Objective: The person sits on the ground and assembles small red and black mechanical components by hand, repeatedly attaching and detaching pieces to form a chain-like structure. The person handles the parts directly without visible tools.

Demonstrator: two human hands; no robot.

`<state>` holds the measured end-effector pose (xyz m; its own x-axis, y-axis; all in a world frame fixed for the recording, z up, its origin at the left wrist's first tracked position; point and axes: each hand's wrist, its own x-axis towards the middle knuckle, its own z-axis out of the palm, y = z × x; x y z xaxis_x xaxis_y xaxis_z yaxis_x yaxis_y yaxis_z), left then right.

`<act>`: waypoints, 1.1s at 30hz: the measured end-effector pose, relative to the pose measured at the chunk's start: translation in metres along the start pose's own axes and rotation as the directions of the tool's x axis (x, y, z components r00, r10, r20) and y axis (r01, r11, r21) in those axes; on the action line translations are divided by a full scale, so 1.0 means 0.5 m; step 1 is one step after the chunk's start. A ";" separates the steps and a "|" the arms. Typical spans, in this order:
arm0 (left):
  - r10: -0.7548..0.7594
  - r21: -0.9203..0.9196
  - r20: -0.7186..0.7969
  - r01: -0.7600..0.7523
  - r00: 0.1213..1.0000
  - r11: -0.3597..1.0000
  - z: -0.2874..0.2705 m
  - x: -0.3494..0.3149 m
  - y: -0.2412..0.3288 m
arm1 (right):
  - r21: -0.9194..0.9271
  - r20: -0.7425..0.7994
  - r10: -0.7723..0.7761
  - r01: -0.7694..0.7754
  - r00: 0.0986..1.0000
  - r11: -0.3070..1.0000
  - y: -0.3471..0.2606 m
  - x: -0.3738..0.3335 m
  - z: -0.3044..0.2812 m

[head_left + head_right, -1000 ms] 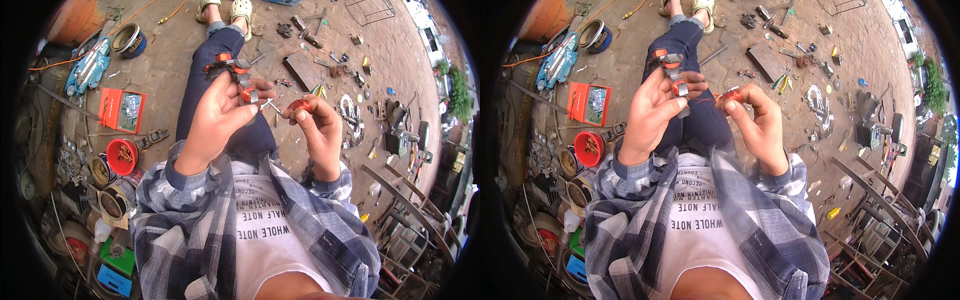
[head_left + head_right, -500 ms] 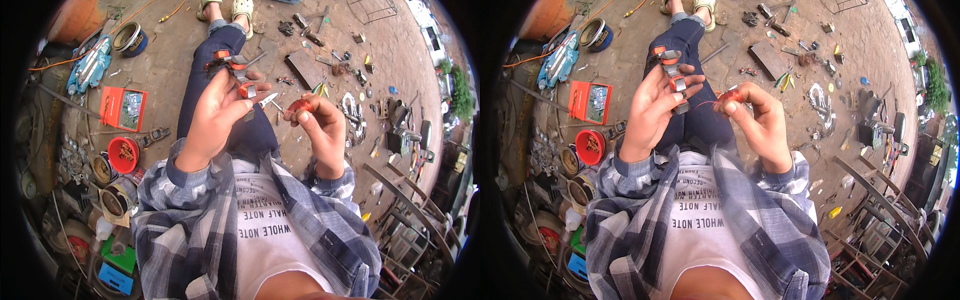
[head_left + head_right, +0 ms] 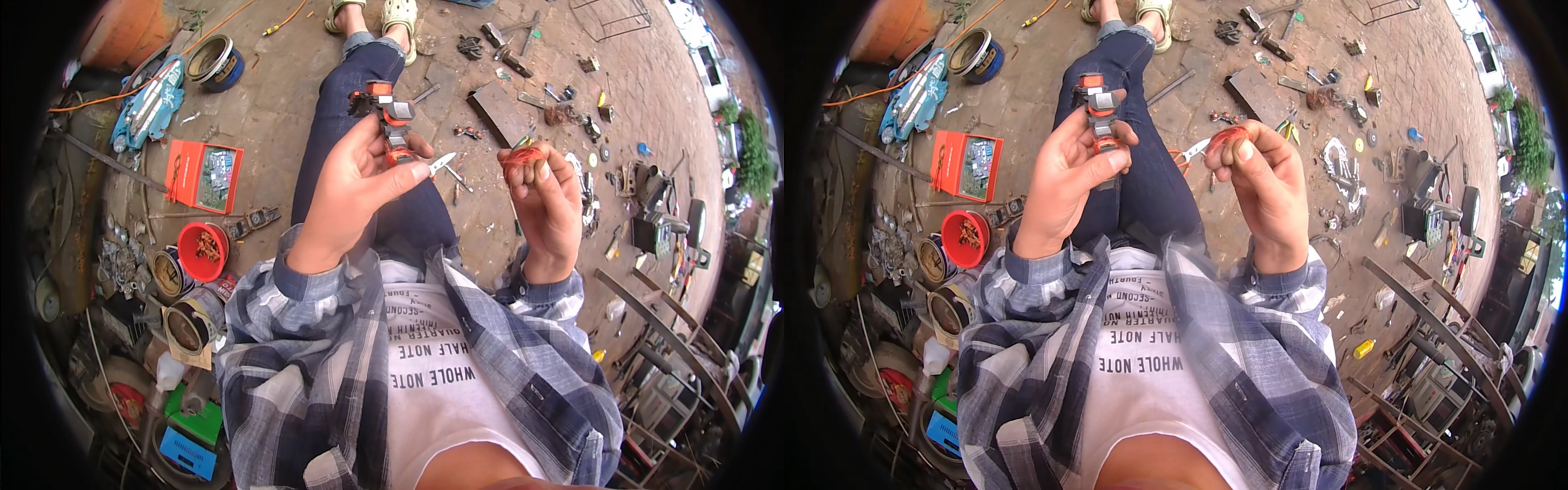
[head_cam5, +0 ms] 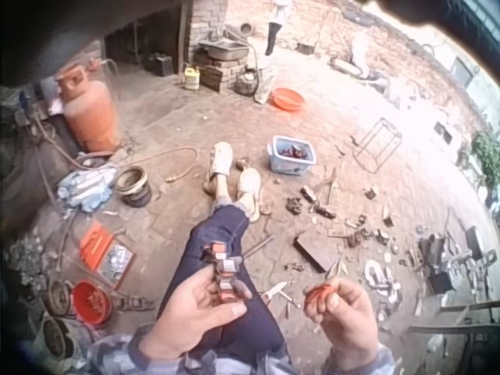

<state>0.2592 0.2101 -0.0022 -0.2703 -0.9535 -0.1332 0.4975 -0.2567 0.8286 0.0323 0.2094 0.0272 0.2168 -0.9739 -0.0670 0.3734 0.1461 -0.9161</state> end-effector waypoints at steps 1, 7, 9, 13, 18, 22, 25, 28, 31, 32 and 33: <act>-0.013 -0.003 -0.018 0.013 1.000 1.000 -0.002 -0.001 0.003 | 0.001 -0.014 0.023 -0.023 1.000 1.000 -0.001 -0.003 0.002; -0.010 0.022 -0.045 0.011 0.999 1.000 -0.006 0.006 0.010 | 0.054 0.116 0.116 -0.123 0.986 0.991 0.008 -0.009 -0.001; -0.010 0.025 -0.042 0.011 0.999 1.000 -0.003 0.010 0.015 | 0.100 0.142 0.159 -0.174 0.977 0.980 0.009 -0.014 -0.001; -0.016 -0.002 -0.020 0.016 1.000 1.000 -0.003 0.011 0.012 | -0.084 0.010 0.128 -0.127 0.992 0.988 0.004 -0.014 0.021; -0.025 -0.007 -0.012 0.025 1.000 1.000 -0.009 0.013 0.012 | -0.063 0.114 0.123 -0.117 0.986 0.991 0.001 -0.021 0.003; -0.017 0.014 0.003 0.017 1.000 1.000 0.006 0.017 -0.003 | 0.335 0.112 0.080 -0.113 0.991 0.935 0.019 -0.019 0.008; -0.055 0.014 0.060 0.055 0.997 0.998 0.027 0.015 -0.024 | 0.633 -0.039 0.075 -0.034 0.996 0.774 0.022 0.003 0.037; -0.059 -0.013 0.116 0.061 0.992 0.998 0.041 0.014 -0.052 | 0.686 -0.155 0.025 0.089 0.988 0.722 0.025 0.038 0.053; -0.055 -0.003 0.116 0.056 0.992 0.998 0.055 0.016 -0.083 | 0.235 -0.324 -0.228 0.311 0.918 0.921 0.059 0.068 0.058; -0.048 -0.013 0.120 0.050 0.992 0.999 0.060 0.016 -0.082 | -0.018 -0.400 -0.329 0.351 0.855 0.936 0.066 0.078 0.065; -0.040 -0.023 0.124 0.043 0.991 0.999 0.067 0.015 -0.079 | -0.282 -0.381 -0.480 0.395 0.790 0.874 0.078 0.087 0.060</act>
<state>0.2097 0.2181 -0.0176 -0.3904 -0.9154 -0.0979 0.5037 -0.3014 0.8096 0.0833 0.1780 0.0005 -0.3516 -0.9059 0.2359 0.1573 -0.3056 -0.9391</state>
